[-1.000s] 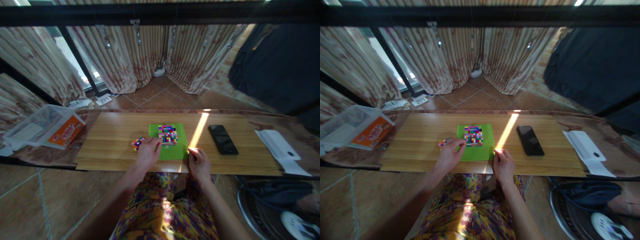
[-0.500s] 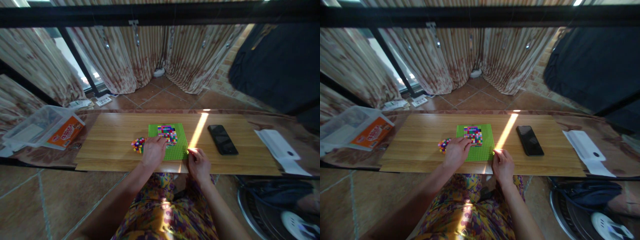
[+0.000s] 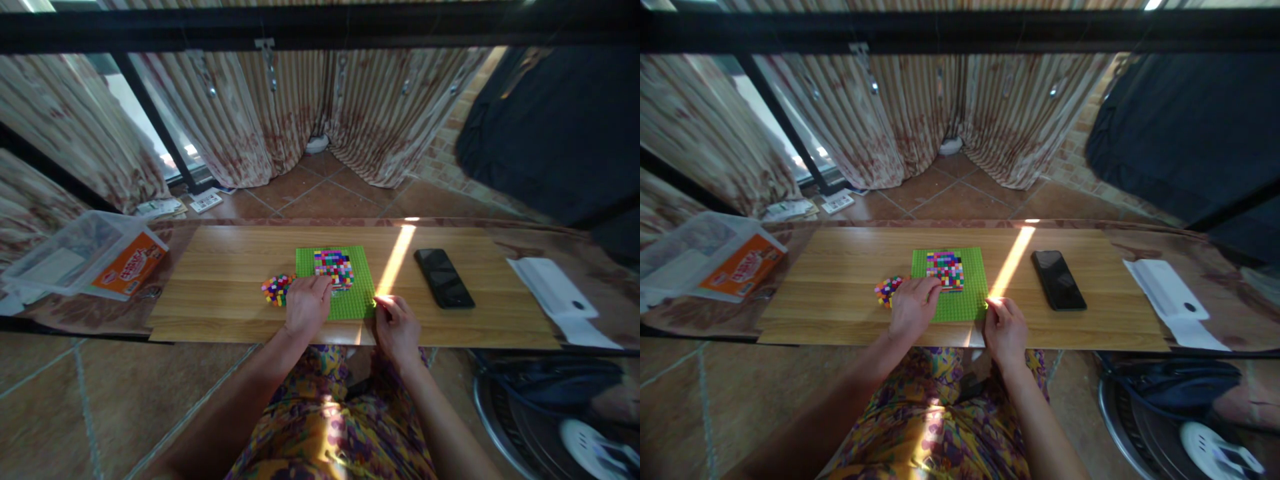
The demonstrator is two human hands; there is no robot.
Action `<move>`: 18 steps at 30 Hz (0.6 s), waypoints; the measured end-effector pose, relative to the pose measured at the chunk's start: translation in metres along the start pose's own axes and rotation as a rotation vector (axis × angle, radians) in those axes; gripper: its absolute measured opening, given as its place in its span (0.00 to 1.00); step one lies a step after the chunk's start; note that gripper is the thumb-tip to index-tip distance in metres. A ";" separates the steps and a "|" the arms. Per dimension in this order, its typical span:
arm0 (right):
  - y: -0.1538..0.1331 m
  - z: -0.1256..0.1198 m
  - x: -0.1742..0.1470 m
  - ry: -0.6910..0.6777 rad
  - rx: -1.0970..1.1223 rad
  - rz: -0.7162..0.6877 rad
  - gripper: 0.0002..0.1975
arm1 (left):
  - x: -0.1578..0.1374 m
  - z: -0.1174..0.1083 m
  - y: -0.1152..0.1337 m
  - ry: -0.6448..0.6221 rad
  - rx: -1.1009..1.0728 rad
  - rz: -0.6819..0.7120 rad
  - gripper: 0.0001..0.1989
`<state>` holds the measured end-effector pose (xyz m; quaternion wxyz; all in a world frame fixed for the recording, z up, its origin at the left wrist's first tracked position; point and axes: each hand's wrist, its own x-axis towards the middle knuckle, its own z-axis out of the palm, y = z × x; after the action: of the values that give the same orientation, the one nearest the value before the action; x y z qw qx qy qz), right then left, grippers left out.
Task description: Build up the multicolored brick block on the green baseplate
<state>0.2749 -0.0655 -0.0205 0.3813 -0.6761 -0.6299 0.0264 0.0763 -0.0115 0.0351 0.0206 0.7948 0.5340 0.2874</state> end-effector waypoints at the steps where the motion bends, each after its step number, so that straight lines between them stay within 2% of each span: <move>1: 0.000 0.000 0.000 0.000 0.003 -0.001 0.12 | -0.001 0.001 -0.001 0.017 -0.005 0.019 0.07; 10: 0.001 0.001 -0.001 0.007 0.012 -0.007 0.12 | -0.004 0.009 -0.004 0.093 0.026 0.106 0.09; 18: 0.000 0.000 -0.001 0.003 0.009 0.004 0.12 | -0.005 0.006 -0.003 0.010 0.058 0.102 0.10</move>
<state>0.2745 -0.0660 -0.0211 0.3854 -0.6756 -0.6278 0.0292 0.0758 -0.0131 0.0269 -0.0199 0.8199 0.5009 0.2765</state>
